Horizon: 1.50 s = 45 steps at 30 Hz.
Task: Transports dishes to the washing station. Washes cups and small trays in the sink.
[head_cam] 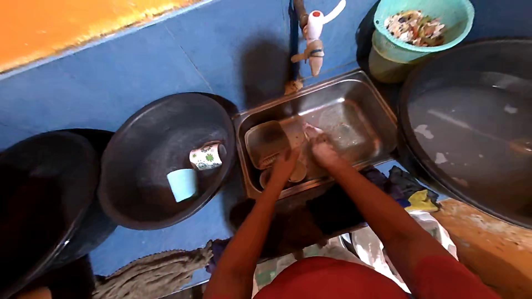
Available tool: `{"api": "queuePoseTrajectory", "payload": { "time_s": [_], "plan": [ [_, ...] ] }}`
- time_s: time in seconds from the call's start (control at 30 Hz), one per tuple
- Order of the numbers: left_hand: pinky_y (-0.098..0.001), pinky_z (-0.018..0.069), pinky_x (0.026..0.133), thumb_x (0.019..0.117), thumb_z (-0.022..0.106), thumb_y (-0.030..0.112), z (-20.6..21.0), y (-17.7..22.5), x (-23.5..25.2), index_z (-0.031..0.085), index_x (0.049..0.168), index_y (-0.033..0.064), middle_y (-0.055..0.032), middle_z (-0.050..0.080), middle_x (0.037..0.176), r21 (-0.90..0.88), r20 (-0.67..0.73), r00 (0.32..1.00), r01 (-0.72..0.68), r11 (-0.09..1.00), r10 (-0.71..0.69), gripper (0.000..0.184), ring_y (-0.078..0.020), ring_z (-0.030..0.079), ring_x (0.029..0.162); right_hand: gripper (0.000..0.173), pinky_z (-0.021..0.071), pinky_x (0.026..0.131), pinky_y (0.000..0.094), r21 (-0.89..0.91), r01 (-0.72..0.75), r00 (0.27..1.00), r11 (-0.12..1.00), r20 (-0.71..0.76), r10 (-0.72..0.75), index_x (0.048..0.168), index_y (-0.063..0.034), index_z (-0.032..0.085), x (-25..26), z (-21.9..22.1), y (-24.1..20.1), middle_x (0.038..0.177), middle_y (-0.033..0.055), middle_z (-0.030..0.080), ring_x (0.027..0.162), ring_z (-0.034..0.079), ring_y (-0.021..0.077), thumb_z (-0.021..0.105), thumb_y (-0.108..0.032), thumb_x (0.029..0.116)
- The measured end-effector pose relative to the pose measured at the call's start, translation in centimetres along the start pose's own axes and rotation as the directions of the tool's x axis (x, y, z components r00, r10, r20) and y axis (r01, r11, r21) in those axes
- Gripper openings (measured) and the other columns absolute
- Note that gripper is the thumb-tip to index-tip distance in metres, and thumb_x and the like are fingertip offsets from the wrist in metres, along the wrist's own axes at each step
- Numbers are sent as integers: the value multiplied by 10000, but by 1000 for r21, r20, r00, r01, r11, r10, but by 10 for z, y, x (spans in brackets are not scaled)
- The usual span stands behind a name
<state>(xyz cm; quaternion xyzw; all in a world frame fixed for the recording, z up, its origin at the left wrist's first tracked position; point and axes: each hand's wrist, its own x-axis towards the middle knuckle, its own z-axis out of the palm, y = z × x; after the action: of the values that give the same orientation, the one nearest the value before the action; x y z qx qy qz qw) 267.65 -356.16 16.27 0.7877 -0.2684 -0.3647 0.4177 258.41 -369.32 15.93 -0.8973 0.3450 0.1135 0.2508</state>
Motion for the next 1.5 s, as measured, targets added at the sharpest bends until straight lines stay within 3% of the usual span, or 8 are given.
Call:
{"api": "queuePoseTrajectory", "payload": {
  "time_s": [0.13,0.33,0.47,0.67,0.97,1.07,1.23,1.5],
  "plan": [
    [-513,547,977,1049,453,585,38,5,40,548,1399,-4,-231,641,1290,-257,105,966,254,932,-235,691,-327,651,1155,549,495,995,644,107,91,996,990,-12,-91,1483,34,440,-9,21,-6,1473,284,497,1238,593,481,641,-74,984],
    [-475,556,821,1059,487,195,40,-2,55,557,1305,-50,-230,639,1126,-106,-43,956,284,953,-289,353,-301,643,956,368,532,976,548,542,321,947,777,-202,-251,1229,-3,658,11,50,39,1199,216,663,1106,655,345,761,-187,927],
    [-588,532,951,1071,463,180,15,15,37,539,1361,-50,-307,614,1262,99,-118,975,199,975,-187,377,-417,641,1144,324,576,850,466,860,7,988,510,-85,130,1264,78,584,27,30,77,1121,237,666,931,680,288,640,-107,1004],
    [-599,527,927,1073,449,197,-11,19,3,522,1398,-24,-293,650,1205,238,-199,975,143,961,-96,400,-416,660,1098,526,456,1083,552,865,-308,812,396,22,583,1460,47,471,82,34,144,1422,293,533,1299,547,405,585,-257,1046],
    [-587,490,1014,1080,455,209,-15,14,16,505,1429,-14,-286,626,1283,185,-275,937,271,945,-215,418,-412,620,1207,447,454,1076,581,729,-156,965,666,-29,259,1445,6,533,116,24,94,1393,261,586,1269,586,404,601,-153,1032],
    [-592,480,1027,1123,395,344,-6,5,25,469,1456,-23,-299,614,1301,117,-254,954,193,974,-159,501,-425,612,1213,392,577,864,510,781,69,959,621,-223,174,1372,39,562,97,18,45,1172,255,663,969,694,343,572,-139,1023],
    [-573,511,996,1108,433,237,21,11,35,451,1453,-42,-297,630,1270,131,-230,969,120,984,-87,444,-412,640,1166,534,267,1256,458,658,568,822,495,-426,-377,1548,-9,422,54,38,-10,1614,163,409,1508,366,273,314,-293,1109],
    [-566,507,987,1075,453,165,29,20,25,473,1436,-42,-293,639,1245,182,-100,993,73,981,-55,417,-399,643,1156,575,206,1279,488,478,316,870,819,-490,-50,1617,21,203,75,40,11,1691,241,170,1572,195,366,328,-249,1125]
  ]
}}
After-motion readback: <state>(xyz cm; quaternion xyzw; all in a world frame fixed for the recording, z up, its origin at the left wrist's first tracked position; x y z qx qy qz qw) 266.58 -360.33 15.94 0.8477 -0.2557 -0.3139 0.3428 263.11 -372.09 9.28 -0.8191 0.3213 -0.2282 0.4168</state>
